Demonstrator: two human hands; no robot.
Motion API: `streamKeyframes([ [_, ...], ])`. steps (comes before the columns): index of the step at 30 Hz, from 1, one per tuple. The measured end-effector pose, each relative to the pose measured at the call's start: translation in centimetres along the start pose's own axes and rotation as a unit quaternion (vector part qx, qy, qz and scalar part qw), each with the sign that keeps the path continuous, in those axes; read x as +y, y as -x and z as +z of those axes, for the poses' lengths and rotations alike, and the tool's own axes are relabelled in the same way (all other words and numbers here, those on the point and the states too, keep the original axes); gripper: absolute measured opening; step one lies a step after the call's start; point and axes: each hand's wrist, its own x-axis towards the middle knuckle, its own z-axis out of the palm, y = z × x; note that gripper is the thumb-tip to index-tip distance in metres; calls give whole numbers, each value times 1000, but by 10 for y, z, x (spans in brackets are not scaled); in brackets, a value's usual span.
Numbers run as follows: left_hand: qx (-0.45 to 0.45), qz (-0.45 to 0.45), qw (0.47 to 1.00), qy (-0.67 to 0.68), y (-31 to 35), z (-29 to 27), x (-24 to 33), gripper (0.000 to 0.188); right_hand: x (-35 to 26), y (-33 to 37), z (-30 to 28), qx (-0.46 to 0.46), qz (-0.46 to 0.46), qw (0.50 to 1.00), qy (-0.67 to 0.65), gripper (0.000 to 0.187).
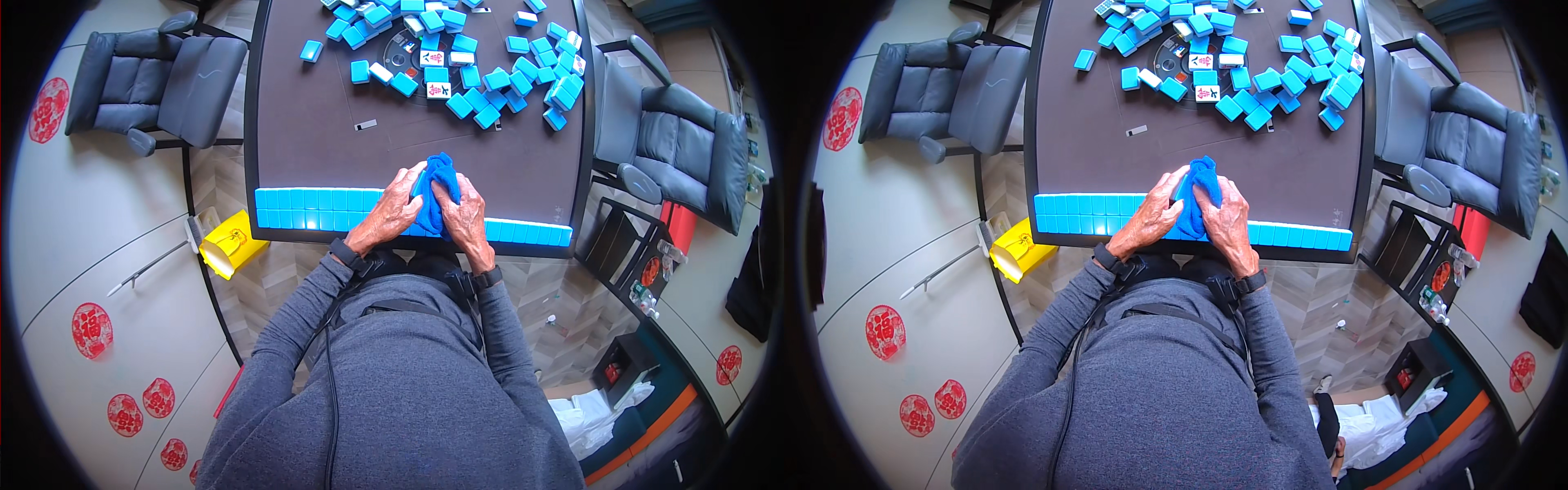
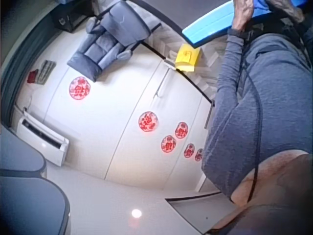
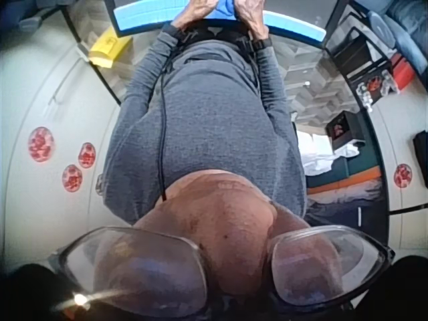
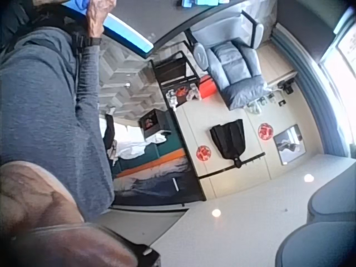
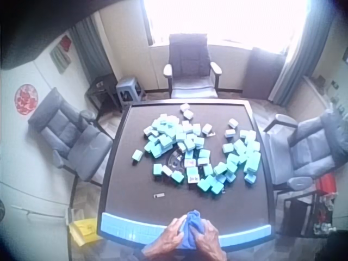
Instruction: Cleaning and wiping individual mahjong tiles using a blue cloth on a table.
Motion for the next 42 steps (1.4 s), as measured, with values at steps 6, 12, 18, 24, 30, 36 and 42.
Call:
streamKeyframes([
  [6,32,22,999,-23,2,2,-7,64,1,3,3,-3,1,1000,-5,39],
  [12,92,-41,994,36,4,6,-13,51,2,3,1,-10,22,999,-24,36],
  [18,63,-26,998,12,3,-10,2,39,3,0,-3,-35,31,997,-55,38],
  [24,44,29,997,-50,8,-8,-3,31,-2,-2,-4,-53,-28,998,13,38],
  [30,27,39,991,-121,-1,-8,-16,28,0,8,6,-15,-105,991,83,41],
  [36,29,17,992,-118,-11,-8,-23,26,-7,10,8,-15,-139,984,111,41],
  [42,-42,53,987,-148,-15,-26,-20,29,3,6,2,-27,-66,997,-8,35],
])
